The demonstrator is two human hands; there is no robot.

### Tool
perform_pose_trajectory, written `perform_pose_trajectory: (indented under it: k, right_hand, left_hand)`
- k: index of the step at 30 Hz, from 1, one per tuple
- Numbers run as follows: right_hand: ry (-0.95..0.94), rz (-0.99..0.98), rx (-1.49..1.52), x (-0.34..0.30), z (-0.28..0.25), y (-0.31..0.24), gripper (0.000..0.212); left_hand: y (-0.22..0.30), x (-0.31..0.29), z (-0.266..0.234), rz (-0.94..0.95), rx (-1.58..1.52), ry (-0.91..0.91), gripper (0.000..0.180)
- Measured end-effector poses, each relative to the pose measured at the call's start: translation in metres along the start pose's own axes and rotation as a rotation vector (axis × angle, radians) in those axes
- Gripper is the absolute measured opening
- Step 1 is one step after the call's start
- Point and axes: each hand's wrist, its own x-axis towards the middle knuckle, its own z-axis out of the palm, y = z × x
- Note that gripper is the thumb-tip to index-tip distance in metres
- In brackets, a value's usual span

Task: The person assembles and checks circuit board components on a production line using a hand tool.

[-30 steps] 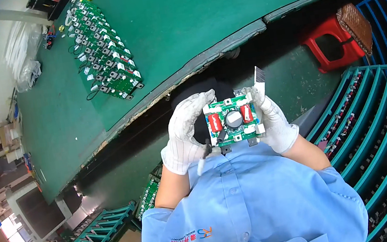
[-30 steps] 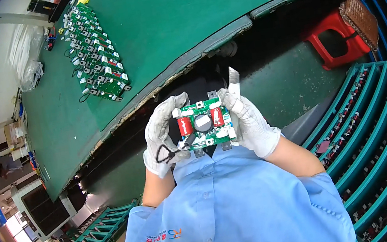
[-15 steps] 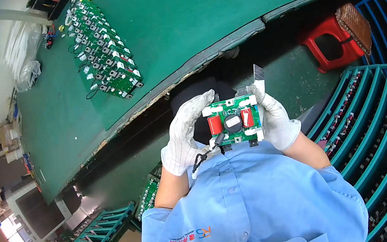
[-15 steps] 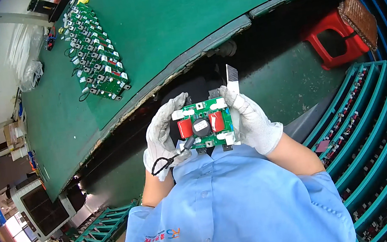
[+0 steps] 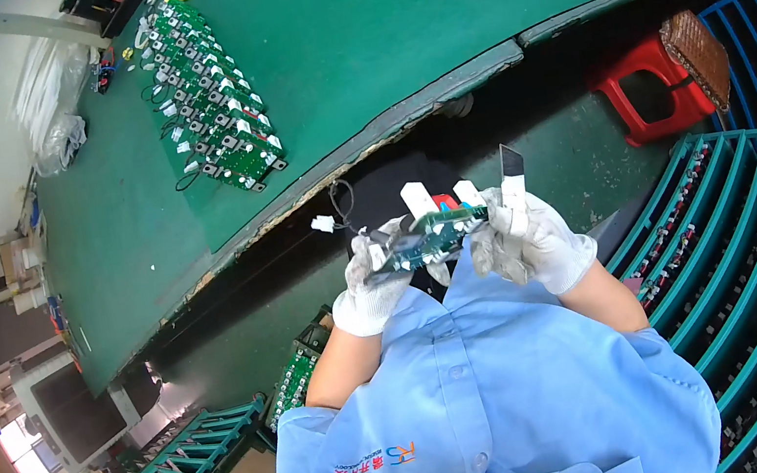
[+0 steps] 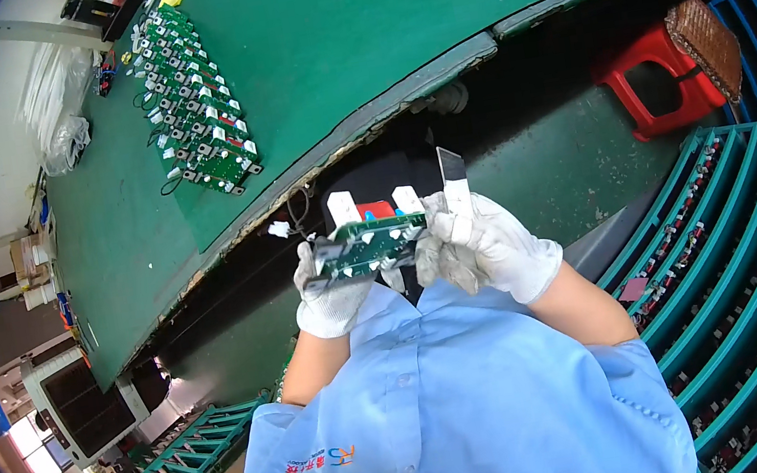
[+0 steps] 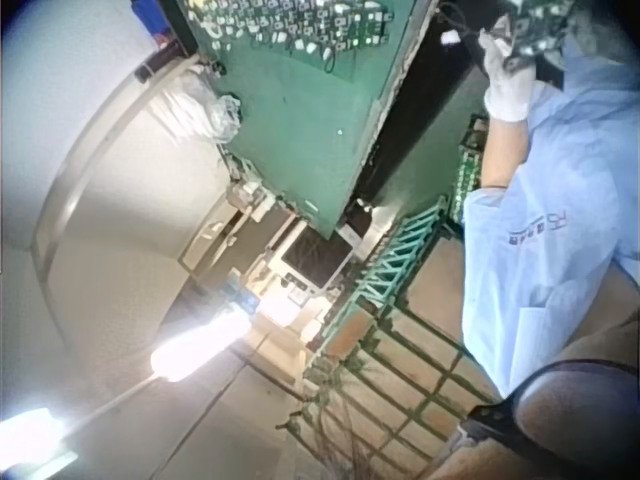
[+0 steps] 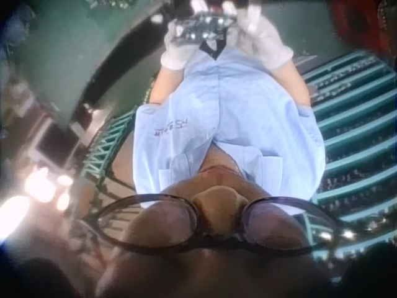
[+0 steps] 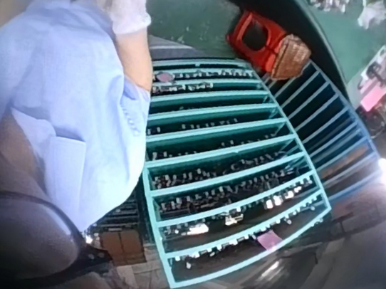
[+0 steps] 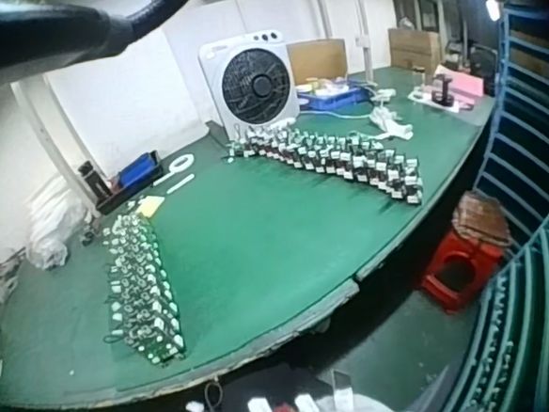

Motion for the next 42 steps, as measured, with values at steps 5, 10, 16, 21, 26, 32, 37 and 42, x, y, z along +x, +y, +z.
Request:
perform_pose_trajectory:
  k: [5, 10, 16, 21, 26, 32, 37, 42]
  right_hand:
    - [0.02, 0.046, -0.121, -0.006, -0.005, -0.006, 0.034]
    - [0.028, -0.004, 0.036, -0.005, 0.002, -0.005, 0.047]
    - [-0.02, 0.014, 0.15, -0.006, -0.02, 0.011, 0.052]
    - [0.061, -0.014, 0.149, -0.008, -0.002, 0.002, 0.035]
    - [0.06, -0.054, 0.241, -0.008, 0.014, 0.002, 0.032]
    - [0.036, -0.037, 0.158, -0.013, 0.004, 0.004, 0.033]
    - [-0.038, -0.03, -0.062, -0.017, 0.016, -0.009, 0.044]
    - [-0.018, 0.008, -0.109, -0.017, 0.009, -0.003, 0.052]
  left_hand:
    - [0.0, 0.01, 0.067, -0.155, -0.023, 0.0, 0.084]
    - [-0.013, 0.006, 0.067, -0.24, 0.196, -0.057, 0.115]
    - [-0.012, 0.002, 0.078, -0.293, 0.201, 0.009, 0.115]
    - [-0.012, -0.003, 0.079, -0.313, 0.22, 0.033, 0.111]
    - [-0.023, -0.01, 0.059, -0.277, -0.139, -0.107, 0.084]
    - [-0.022, -0.005, 0.058, -0.347, -0.176, -0.138, 0.079]
    - [-0.019, -0.001, 0.075, -0.278, -0.455, -0.342, 0.075]
    - [-0.016, -0.008, 0.075, -0.286, 0.721, 0.172, 0.072]
